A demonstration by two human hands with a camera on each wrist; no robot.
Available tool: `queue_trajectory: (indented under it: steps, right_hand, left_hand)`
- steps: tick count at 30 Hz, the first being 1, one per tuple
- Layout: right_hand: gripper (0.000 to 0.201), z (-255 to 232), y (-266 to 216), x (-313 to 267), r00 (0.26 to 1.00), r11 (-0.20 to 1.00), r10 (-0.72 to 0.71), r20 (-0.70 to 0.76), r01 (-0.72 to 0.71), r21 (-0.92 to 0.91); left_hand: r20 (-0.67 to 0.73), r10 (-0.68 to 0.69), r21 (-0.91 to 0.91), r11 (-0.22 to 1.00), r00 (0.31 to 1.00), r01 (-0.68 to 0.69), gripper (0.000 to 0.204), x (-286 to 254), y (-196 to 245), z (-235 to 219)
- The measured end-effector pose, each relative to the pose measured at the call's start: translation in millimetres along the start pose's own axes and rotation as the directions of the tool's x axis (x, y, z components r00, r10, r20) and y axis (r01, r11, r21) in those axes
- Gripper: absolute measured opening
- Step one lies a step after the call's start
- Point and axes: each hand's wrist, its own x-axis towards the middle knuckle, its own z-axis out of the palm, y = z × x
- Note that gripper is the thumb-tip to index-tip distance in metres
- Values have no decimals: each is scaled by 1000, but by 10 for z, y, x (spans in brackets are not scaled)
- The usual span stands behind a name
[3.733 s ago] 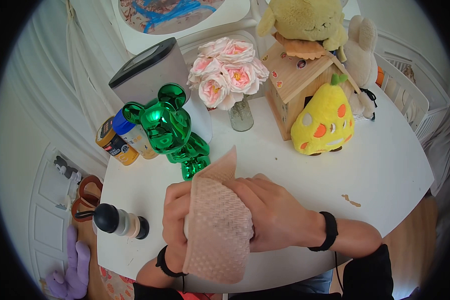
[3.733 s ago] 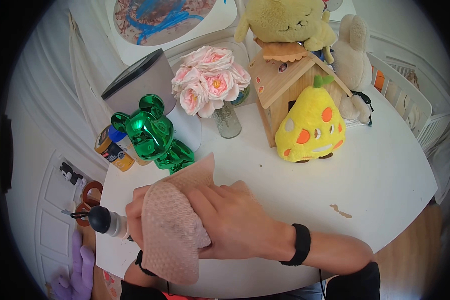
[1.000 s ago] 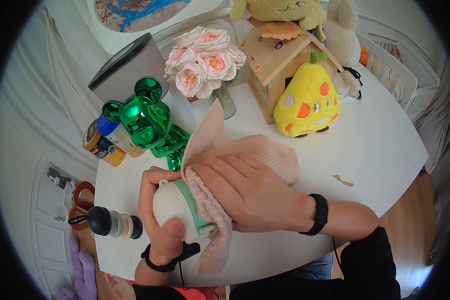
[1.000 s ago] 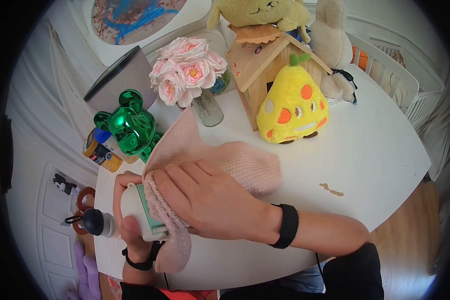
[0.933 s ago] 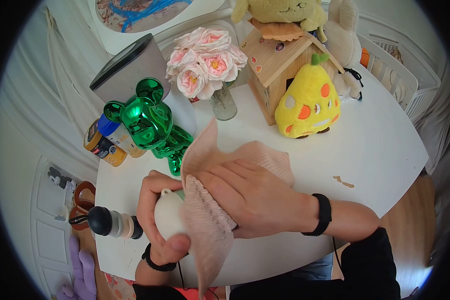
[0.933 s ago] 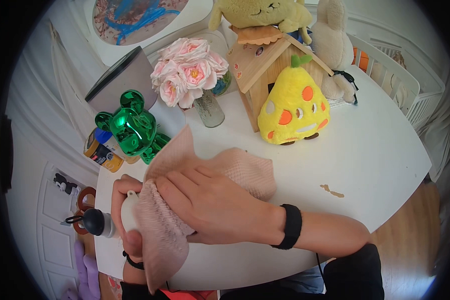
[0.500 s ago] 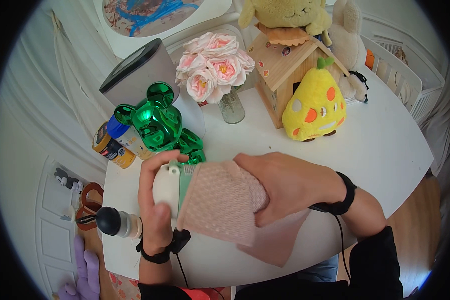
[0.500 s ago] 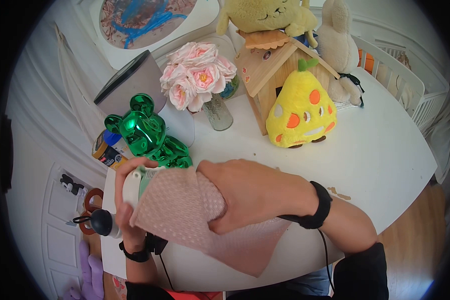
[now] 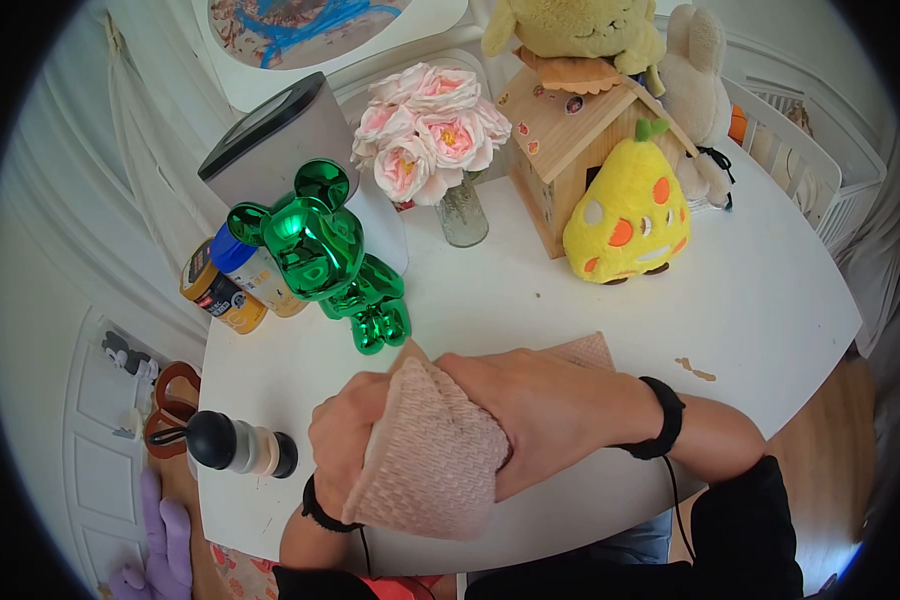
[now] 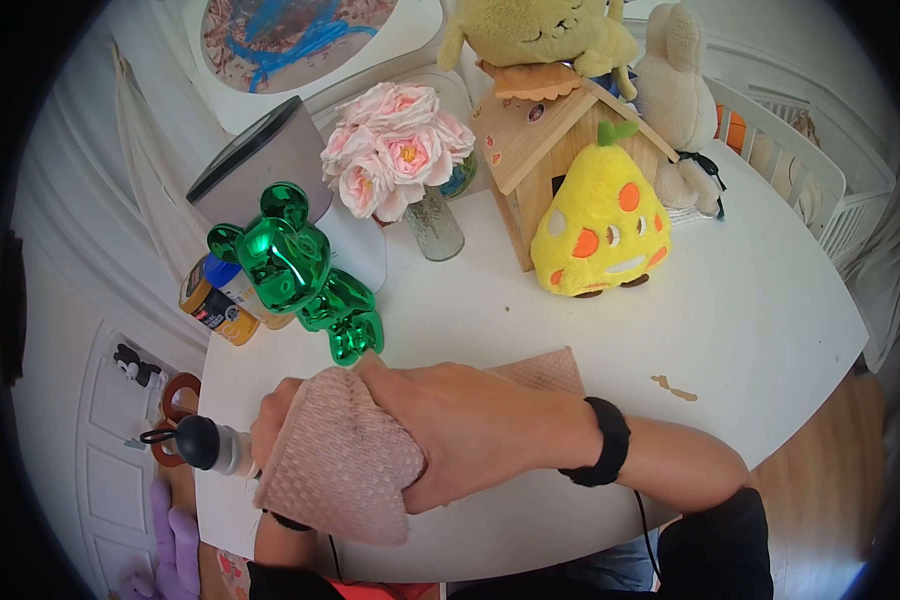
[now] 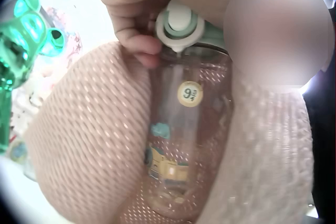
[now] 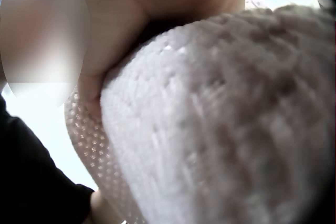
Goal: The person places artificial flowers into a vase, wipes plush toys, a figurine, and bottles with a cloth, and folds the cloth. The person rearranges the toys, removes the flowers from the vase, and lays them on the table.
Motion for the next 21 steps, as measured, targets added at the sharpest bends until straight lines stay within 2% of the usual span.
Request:
queue_trajectory:
  steps: [1, 2, 3, 4, 5, 6, 7, 9, 10, 11, 12, 13, 14, 15, 16, 17, 18, 19, 20, 21]
  right_hand:
    - [78, -29, 17, 5, 1000, 1000, 0, 0, 0, 0]
    - [73, -51, 53, 13, 991, 989, 20, 131, -39, 143]
    - [69, -58, 96, 12, 965, 956, 21, 263, -97, 279]
    - [69, -50, 158, 3, 964, 955, 21, 266, -98, 280]
    - [68, -39, 239, -5, 952, 902, -23, 304, -111, 417]
    - [67, -36, 313, -14, 939, 830, -72, 336, -130, 543]
    - [67, -65, 388, -25, 936, 830, -73, 344, -134, 542]
    - [67, -156, 500, -41, 949, 871, -30, 313, -129, 474]
    - [69, -180, 493, -37, 964, 832, -35, 262, -118, 542]
    - [69, -185, 483, -20, 962, 833, -37, 270, -119, 540]
    - [74, -186, 475, -2, 990, 852, -44, 133, -32, 522]
    - [79, -192, 454, 14, 998, 870, -56, -7, 52, 491]
    - [87, -174, 371, 9, 995, 889, -2, -101, 48, 456]
    - [87, -131, 324, 36, 995, 888, 0, -95, 44, 457]
    - [90, -75, 284, 73, 948, 938, -24, -316, 131, 321]
    - [92, -26, 268, 74, 853, 970, -75, -517, 183, 161]
    - [92, 44, 308, 35, 854, 970, -70, -515, 178, 163]
    - [88, 132, 385, -10, 798, 975, -46, -601, 166, 146]
    - [84, 180, 430, -45, 732, 980, -22, -681, 152, 131]
    - [84, 161, 423, -61, 732, 981, -15, -681, 143, 133]
  left_hand:
    - [6, 107, -55, 993, 994, -107, 44, 35, 54, -50]
    - [6, 212, -109, 972, 977, -210, 57, 49, 82, -82]
    - [5, 209, -109, 972, 978, -207, 57, 35, 46, -82]
    - [-144, 248, -212, 938, 958, -274, 71, 13, -17, -67]
    - [-295, 265, -299, 887, 918, -352, 87, -8, -50, -58]
    - [-396, 55, -395, 891, 916, -224, 94, -35, 113, -38]
    - [-437, 26, -271, 949, 899, -159, 101, -13, 143, -94]
    - [-480, -108, -187, 982, 871, 19, 98, 51, 162, -230]
    - [-515, -117, -215, 977, 849, 5, 95, 83, 76, -275]
    - [-548, -126, -242, 970, 827, -12, 92, 125, -56, -299]
    - [-648, -103, -255, 963, 755, -87, 87, 193, -170, -303]
    - [-653, -106, -254, 963, 750, -85, 87, 219, -177, -320]
    - [-617, -259, -387, 922, 743, -1, 82, 246, -151, -327]
    - [-559, -405, -513, 854, 724, 81, 77, 262, -140, -320]
    - [-521, -449, -588, 806, 726, 77, 64, 261, -186, -284]
    - [-519, -456, -592, 802, 723, 81, 64, 282, -180, -240]
    - [-436, -510, -661, 741, 741, 121, 62, 319, -165, -178]
    - [-348, -554, -722, 673, 756, 161, 60, 341, -155, -118]
    - [-343, -559, -726, 668, 755, 164, 60, 340, -151, -59]
    - [-324, -574, -748, 642, 752, 168, 63, 334, -148, 3]
